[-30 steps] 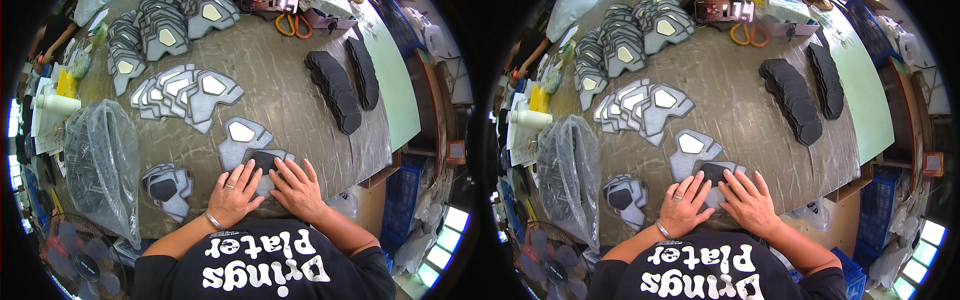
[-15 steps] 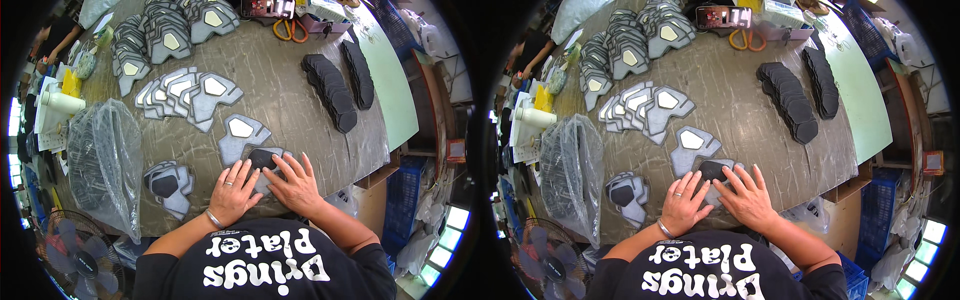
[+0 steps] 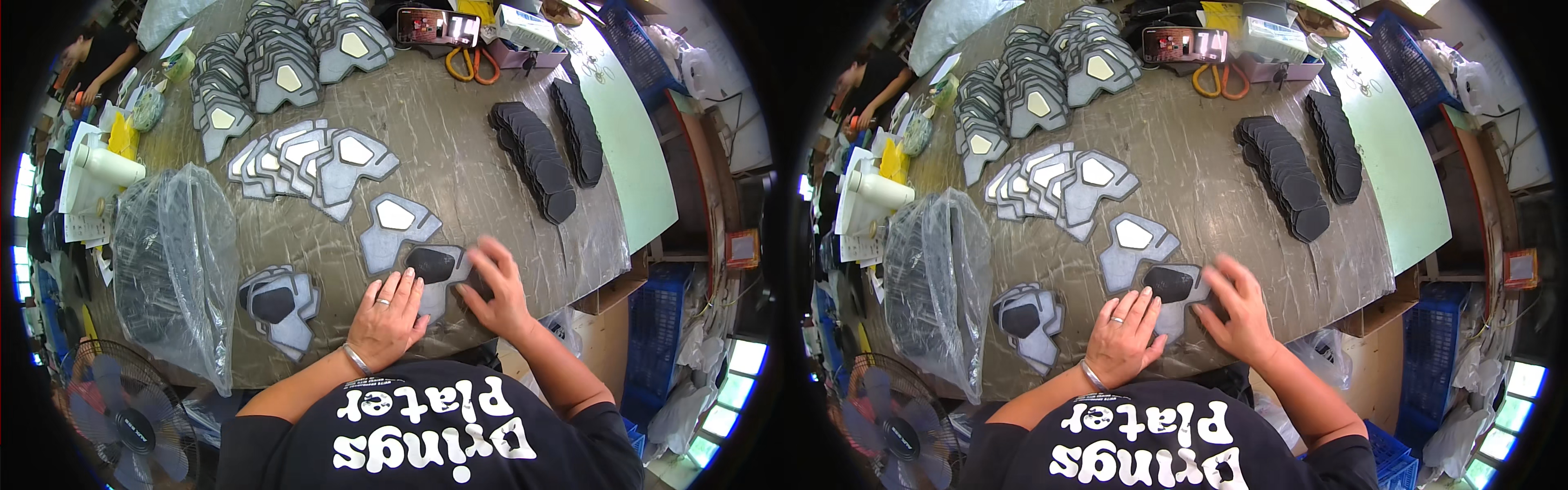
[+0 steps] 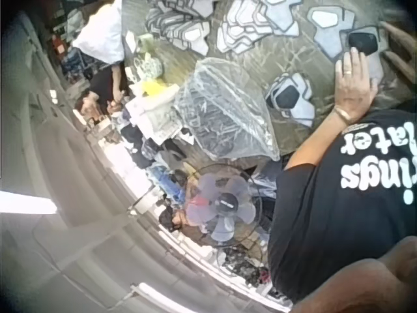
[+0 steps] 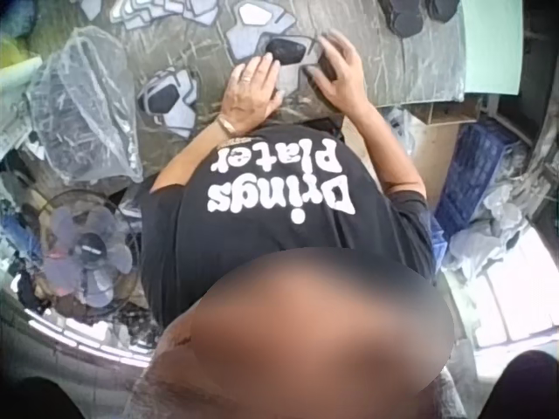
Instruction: The person applies black adhesive strips to gray shoe components on a table, pressing them down by hand. The person handles each component individually and places a finished component into a plastic bag.
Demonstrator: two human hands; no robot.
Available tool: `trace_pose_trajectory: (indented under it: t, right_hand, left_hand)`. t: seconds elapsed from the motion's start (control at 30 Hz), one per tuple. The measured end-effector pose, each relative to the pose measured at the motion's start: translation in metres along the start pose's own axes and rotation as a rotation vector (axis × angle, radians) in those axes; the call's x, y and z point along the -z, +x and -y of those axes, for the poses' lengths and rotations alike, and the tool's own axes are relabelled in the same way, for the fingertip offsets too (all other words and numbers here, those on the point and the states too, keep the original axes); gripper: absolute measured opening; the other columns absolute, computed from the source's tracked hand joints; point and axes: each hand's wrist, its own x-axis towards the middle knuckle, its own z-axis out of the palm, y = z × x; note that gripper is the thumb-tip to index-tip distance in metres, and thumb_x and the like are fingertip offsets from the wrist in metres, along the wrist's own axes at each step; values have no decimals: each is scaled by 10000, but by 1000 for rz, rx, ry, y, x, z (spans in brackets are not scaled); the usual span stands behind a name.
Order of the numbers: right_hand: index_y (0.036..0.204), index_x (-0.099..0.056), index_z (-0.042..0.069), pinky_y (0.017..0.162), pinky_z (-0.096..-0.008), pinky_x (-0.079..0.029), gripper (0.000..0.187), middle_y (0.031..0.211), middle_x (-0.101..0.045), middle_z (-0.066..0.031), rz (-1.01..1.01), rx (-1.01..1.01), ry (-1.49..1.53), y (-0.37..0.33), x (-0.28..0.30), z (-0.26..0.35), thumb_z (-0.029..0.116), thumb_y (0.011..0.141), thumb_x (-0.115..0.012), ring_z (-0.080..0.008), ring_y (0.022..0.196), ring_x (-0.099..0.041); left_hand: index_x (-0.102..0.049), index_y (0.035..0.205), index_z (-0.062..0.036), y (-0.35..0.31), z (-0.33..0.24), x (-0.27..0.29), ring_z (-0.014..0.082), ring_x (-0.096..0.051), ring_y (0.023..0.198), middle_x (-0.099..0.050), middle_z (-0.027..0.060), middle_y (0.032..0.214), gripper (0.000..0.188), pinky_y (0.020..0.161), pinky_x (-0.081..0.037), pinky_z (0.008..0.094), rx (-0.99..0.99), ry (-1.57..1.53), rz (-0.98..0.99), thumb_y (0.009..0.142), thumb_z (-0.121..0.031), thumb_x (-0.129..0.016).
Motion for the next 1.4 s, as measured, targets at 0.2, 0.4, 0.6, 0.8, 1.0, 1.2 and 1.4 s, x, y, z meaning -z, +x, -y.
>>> trace_pose_trajectory:
  t: [0.2,0.4,0.6,0.8,1.0,1.2,1.4]
  right_hand:
    - [1205,-590,39,990,-419,-440,546,1241,-580,-160,168,-14,-232,34,7,24,178,737,-833,-331,1176,-553]
    - [1250,-570,-4,861,-333,-501,463,1048,-672,-156,519,-106,515,40,-2,41,141,851,-754,-286,964,-651]
    - [1236,-613,57,955,-413,-431,455,1307,-568,-109,106,232,-360,71,-25,22,221,824,-718,-282,1142,-561]
    - [1086,-691,123,945,-365,-426,303,1239,-607,-43,281,617,-487,88,12,-10,147,800,-591,-200,1092,-581]
    - [1055,-692,88,893,-392,-475,239,1198,-645,-94,234,412,-238,62,32,-12,219,854,-687,-276,1025,-619]
    - [1013,-688,35,739,-363,-538,325,1024,-655,-110,-406,-147,-368,83,75,-47,226,781,-810,-262,823,-665]
    - [959,-727,57,720,-365,-535,272,954,-670,-74,-255,-243,-424,110,97,-63,249,781,-799,-252,802,-679]
  left_hand:
    - [-557,1301,2,-4,1,-4,325,-539,1186,-574,181,1306,603,1025,-408,438,29,-47,-76,803,-291,-728]
    - [-491,1366,31,-25,13,32,129,-611,1056,-622,107,1228,471,916,-485,254,666,-1322,-150,917,15,-633]
    - [-567,1320,10,-73,72,93,238,-643,1017,-656,138,1163,453,872,-509,336,793,-599,-237,874,-18,-644]
    - [-555,1335,6,-54,58,88,358,-495,1237,-531,180,1366,570,1064,-346,473,511,92,-221,805,-135,-711]
    - [-475,1390,37,8,19,24,376,-431,1345,-449,215,1467,663,1115,-332,450,165,-188,-33,854,-278,-706]
    - [-442,1411,37,21,19,-14,384,-406,1364,-419,237,1478,703,1123,-318,478,146,-200,-57,859,-311,-704]
    - [-462,1393,22,35,20,-2,382,-416,1350,-410,227,1483,698,1117,-323,470,137,-331,-94,833,-302,-725]
